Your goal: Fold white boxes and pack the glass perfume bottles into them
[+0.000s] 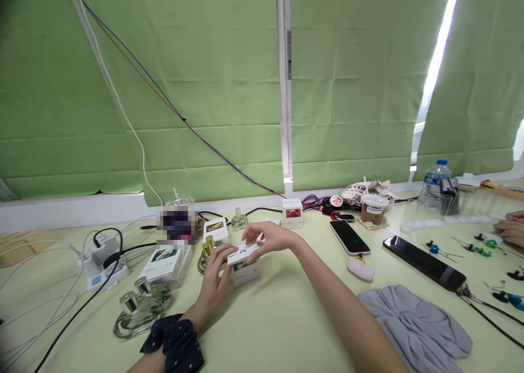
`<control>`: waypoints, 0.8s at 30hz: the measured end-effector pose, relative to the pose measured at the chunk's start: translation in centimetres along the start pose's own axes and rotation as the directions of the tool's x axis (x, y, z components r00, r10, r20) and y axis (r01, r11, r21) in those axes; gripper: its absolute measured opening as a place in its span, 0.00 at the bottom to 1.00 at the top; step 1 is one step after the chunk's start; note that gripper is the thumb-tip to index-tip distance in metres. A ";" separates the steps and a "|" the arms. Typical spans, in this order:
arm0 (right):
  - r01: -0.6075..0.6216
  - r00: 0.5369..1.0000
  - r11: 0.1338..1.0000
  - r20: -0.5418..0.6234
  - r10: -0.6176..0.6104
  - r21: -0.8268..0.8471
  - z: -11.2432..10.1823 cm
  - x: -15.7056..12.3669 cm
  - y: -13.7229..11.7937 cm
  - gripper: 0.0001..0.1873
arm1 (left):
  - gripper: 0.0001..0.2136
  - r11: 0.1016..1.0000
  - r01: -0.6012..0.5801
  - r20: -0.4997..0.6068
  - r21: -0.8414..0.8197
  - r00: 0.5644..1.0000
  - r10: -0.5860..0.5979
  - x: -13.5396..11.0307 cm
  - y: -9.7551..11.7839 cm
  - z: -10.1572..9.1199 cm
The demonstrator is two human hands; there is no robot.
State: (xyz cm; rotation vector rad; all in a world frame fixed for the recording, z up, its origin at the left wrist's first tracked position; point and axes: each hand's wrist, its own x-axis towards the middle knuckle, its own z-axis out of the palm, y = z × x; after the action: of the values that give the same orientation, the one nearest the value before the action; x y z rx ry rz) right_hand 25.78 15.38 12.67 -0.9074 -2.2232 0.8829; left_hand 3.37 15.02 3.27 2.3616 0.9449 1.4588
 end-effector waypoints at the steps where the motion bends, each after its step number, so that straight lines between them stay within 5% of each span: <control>1: 0.011 1.000 1.000 -0.011 -0.011 0.006 0.0 0.0 -0.1 0.23 | 0.12 1.000 0.002 -0.005 -0.001 1.000 -0.002 0.0 0.0 0.0; 5: 0.027 0.996 0.998 -0.088 -0.021 0.064 0.3 0.1 -0.4 0.11 | 0.11 0.998 0.053 -0.032 -0.030 0.998 -0.054 -0.2 -0.2 0.4; 11: 0.022 0.966 0.999 -0.258 -0.008 0.049 1.6 1.2 0.5 0.10 | 0.20 0.972 0.172 -0.090 -0.161 0.978 -0.188 -0.8 -0.9 1.2; 24: 0.020 0.949 0.998 -0.312 -0.039 -0.065 3.6 2.4 3.0 0.12 | 0.19 0.984 0.137 -0.078 -0.111 0.986 -0.146 -0.8 -0.6 1.0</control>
State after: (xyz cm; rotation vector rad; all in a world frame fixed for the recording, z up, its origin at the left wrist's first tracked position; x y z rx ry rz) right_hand 22.91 17.60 8.80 -0.9667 -1.9907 0.6109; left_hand 3.75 15.17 1.94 2.1262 1.0081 1.5260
